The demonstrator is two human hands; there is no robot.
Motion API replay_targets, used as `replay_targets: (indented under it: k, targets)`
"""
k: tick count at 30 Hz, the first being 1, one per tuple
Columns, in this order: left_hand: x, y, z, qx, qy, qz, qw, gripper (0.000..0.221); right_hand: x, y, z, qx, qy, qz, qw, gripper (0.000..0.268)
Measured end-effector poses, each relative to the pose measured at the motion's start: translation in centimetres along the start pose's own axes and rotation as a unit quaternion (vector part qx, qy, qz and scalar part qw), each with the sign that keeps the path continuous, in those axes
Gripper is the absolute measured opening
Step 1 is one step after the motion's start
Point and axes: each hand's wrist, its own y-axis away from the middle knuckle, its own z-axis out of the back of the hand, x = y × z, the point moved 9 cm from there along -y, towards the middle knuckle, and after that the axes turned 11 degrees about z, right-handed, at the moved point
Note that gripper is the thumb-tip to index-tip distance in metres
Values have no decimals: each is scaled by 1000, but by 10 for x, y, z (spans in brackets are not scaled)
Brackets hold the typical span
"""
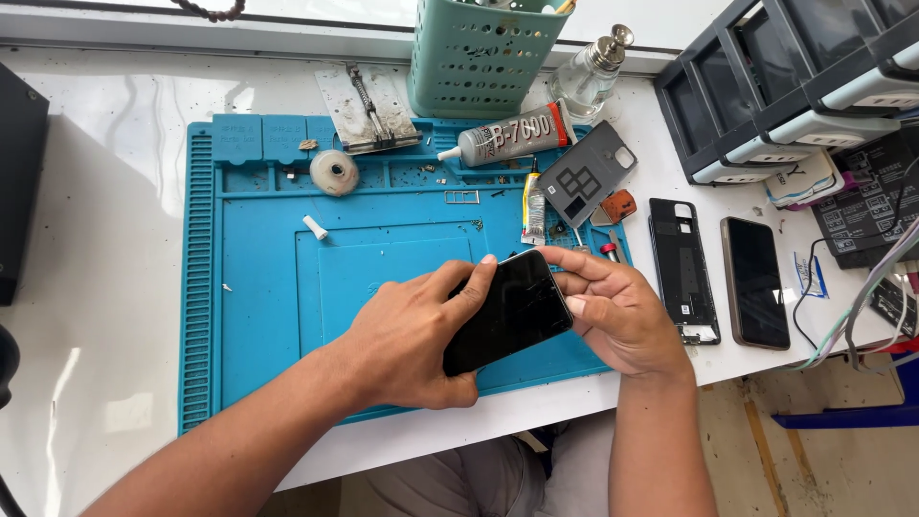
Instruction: Disassembling a mobile phone by prying off the screen and removing internal components using specialized tools
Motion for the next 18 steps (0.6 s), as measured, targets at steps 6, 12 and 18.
replay_targets:
  k: [6,12,18]
  targets:
    - [-8,2,2,-14,-16,-37,999,109,16,2,-15,25,29,36,999,67]
    - [-8,2,2,-13,-15,-53,998,108,15,1,-7,32,64,82,994,66]
    - [-9,2,0,-26,-20,-63,998,107,12,3,2,21,83,101,991,63]
